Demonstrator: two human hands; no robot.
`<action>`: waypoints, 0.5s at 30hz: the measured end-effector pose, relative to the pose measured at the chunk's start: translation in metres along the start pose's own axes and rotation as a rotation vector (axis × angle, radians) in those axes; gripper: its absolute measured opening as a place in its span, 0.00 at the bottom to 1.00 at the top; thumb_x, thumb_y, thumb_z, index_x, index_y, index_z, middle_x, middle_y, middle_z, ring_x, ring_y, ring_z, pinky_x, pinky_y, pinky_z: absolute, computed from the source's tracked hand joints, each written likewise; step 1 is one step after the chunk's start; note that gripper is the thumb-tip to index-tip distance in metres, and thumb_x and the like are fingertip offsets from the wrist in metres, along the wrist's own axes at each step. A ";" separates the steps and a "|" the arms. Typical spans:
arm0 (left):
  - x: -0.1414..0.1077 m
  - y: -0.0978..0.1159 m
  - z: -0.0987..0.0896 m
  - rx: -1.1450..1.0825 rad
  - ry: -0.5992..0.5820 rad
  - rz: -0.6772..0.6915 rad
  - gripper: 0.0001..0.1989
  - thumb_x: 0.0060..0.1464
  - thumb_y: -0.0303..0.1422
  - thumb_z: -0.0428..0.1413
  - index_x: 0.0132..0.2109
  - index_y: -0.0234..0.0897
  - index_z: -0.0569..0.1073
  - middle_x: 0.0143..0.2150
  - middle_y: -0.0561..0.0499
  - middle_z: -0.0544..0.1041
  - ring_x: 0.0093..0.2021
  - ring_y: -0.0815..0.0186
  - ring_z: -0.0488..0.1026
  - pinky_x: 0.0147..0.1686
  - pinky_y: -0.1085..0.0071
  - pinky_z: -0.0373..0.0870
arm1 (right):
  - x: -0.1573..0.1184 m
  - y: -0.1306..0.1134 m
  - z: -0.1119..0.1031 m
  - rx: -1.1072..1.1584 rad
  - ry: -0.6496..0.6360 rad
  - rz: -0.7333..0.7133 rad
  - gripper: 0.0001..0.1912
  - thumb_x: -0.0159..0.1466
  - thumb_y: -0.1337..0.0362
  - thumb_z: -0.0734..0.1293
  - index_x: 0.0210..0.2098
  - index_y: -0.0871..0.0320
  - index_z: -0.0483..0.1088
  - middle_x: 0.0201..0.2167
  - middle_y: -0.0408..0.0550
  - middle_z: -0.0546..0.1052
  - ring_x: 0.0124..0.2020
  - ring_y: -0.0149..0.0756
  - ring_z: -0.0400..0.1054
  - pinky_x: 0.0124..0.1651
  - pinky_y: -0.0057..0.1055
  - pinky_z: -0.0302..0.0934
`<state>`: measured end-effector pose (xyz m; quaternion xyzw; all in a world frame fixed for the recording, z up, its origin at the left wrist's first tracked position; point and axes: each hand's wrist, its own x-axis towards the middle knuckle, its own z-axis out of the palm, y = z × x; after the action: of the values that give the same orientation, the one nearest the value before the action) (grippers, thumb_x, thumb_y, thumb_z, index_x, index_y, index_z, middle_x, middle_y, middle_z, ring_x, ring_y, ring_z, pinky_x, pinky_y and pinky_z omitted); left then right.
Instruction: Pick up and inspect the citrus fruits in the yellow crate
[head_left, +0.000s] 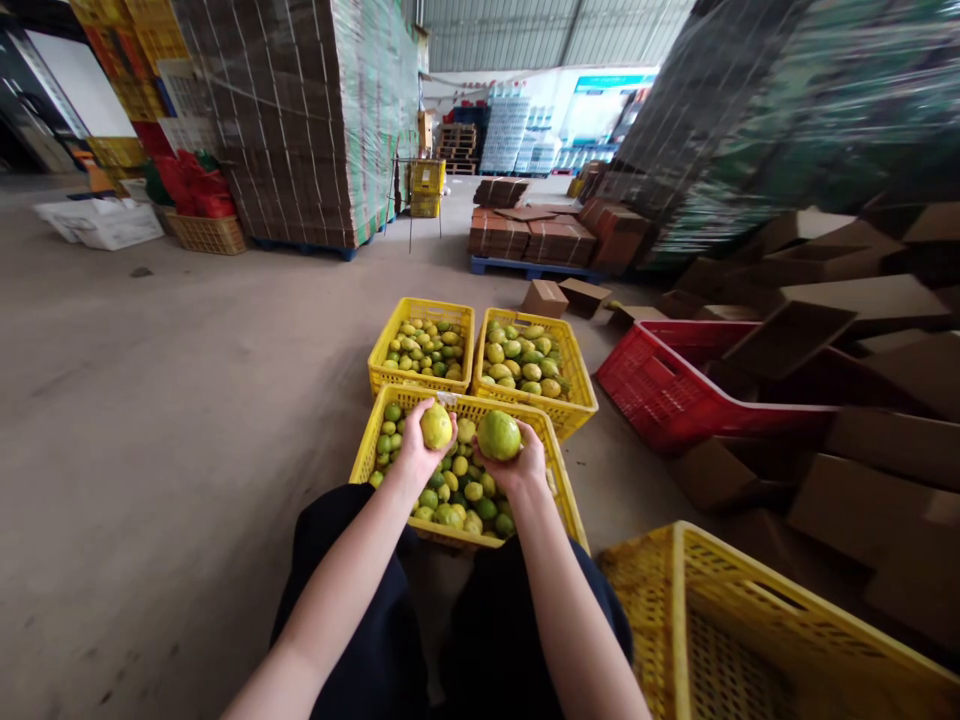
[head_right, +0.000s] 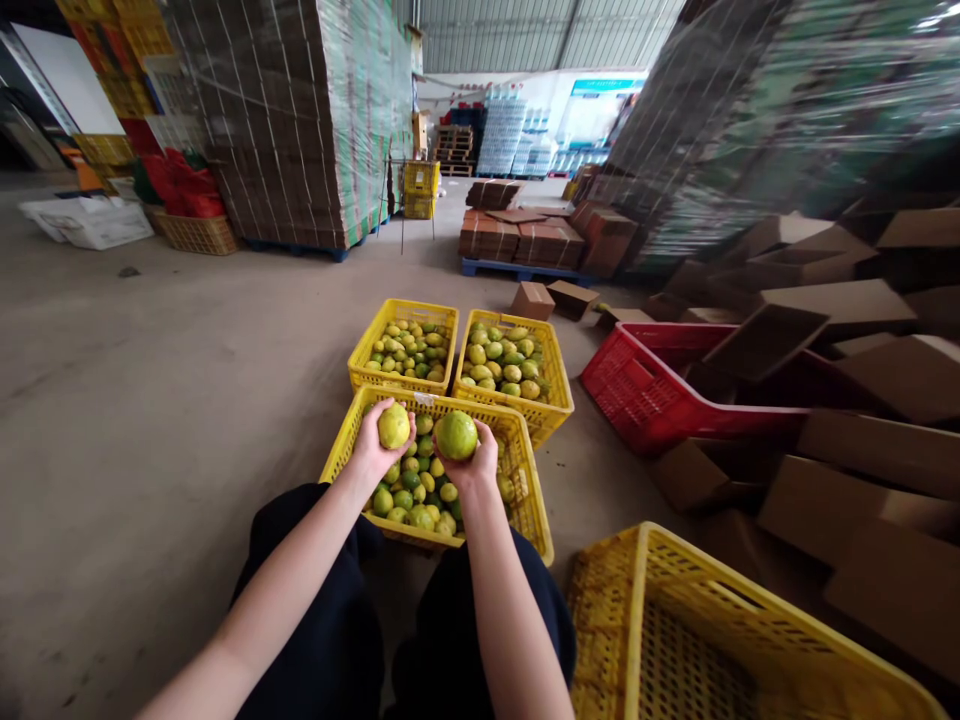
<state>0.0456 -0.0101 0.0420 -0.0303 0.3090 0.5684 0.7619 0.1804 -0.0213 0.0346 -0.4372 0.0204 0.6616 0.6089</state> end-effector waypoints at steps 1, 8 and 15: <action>0.000 0.000 0.000 0.005 -0.008 -0.020 0.04 0.47 0.29 0.56 0.31 0.33 0.69 0.26 0.51 0.72 0.26 0.69 0.72 0.25 0.74 0.72 | 0.000 0.000 0.000 -0.005 -0.006 -0.004 0.06 0.56 0.61 0.59 0.29 0.56 0.65 0.20 0.44 0.74 0.23 0.37 0.69 0.27 0.36 0.67; 0.004 -0.004 -0.002 0.034 -0.074 -0.095 0.06 0.50 0.30 0.53 0.30 0.30 0.70 0.24 0.49 0.72 0.25 0.68 0.72 0.23 0.76 0.70 | 0.000 0.002 -0.001 -0.045 -0.108 0.064 0.09 0.54 0.61 0.59 0.29 0.58 0.67 0.20 0.49 0.74 0.21 0.39 0.68 0.21 0.35 0.64; 0.006 -0.003 -0.006 0.028 -0.103 -0.120 0.09 0.51 0.31 0.49 0.32 0.30 0.72 0.25 0.47 0.73 0.27 0.66 0.73 0.23 0.74 0.70 | -0.001 0.001 -0.001 -0.053 -0.120 0.080 0.11 0.55 0.60 0.59 0.30 0.60 0.68 0.22 0.51 0.75 0.22 0.40 0.70 0.22 0.34 0.64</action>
<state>0.0466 -0.0081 0.0334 -0.0089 0.2750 0.5184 0.8097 0.1798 -0.0231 0.0346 -0.4115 -0.0161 0.7105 0.5706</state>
